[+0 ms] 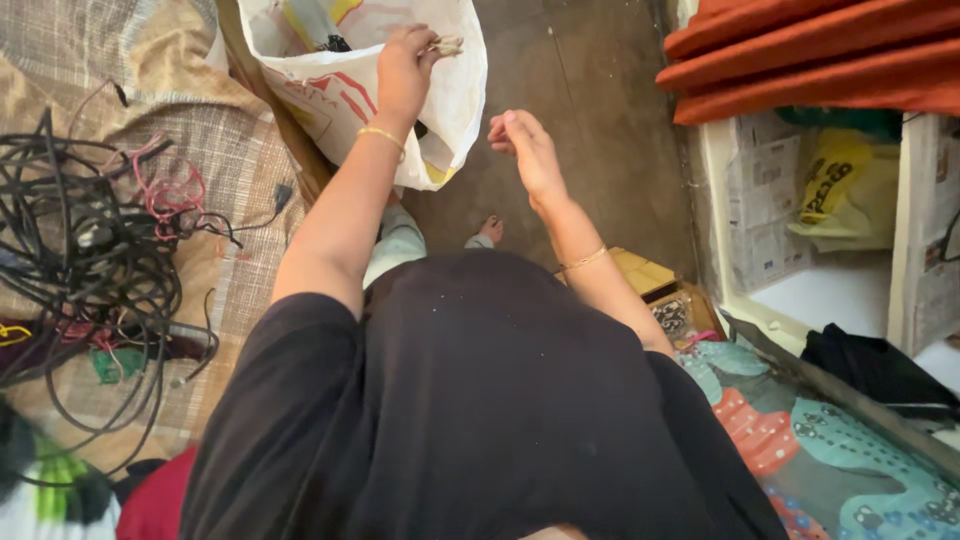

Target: The person untangles and coils various electrical cords and wires, placing them into a white plastic bag. They handle white, black, and red cords, as well as a brown electrical switch plate, organizing them one by one.

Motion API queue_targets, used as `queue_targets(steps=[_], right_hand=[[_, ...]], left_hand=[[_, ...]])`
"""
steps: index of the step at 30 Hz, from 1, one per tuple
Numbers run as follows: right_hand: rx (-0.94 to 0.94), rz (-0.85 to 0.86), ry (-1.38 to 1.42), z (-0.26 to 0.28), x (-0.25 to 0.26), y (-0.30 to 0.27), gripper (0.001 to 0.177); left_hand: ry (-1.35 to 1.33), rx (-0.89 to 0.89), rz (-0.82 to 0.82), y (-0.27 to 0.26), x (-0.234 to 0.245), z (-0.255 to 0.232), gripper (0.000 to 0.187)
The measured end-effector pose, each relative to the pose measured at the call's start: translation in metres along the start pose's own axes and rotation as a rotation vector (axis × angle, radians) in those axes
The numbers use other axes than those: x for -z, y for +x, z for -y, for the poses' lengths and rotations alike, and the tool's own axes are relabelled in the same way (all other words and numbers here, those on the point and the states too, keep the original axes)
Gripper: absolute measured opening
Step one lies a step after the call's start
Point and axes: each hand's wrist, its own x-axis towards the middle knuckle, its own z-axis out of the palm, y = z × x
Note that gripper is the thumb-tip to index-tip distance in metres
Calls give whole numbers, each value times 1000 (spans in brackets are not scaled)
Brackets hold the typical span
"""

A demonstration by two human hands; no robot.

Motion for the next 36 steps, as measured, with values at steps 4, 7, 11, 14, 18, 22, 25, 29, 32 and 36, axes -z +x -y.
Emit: queue_targets(steps=[4,7,11,14,18,22,25,29,32,36], right_hand=[[-56,-20,-26,-10,-4,4,37],[-74,-16,-38,-12,-2,3,38],[-96,29,-79,-8,-19,14,39],[-92,106,-118,1,-39,27,39],[-42,235,-100,13,-81,50,38],[13,399,-138,16,-147,66,37],[44,536,-198,8,-206,69,34],[112,686,-241,-10,-272,62,34],[169,773,-359,-14,-311,68,31],[418,743,-657,-22,-332,90,27]], left_hand=[[657,59,483,0,9,49,73],[766,306,672,-17,35,59,63],[803,253,674,-32,95,15,45],[326,-139,236,-22,155,-51,22],[-425,-159,34,-20,248,-161,24],[-549,-194,-28,-54,329,-247,25],[-556,-183,-61,-64,362,-264,25],[-563,-164,-107,-55,387,-246,26],[-544,-163,-163,-66,398,-241,26],[-486,-123,-375,-61,382,-187,27]])
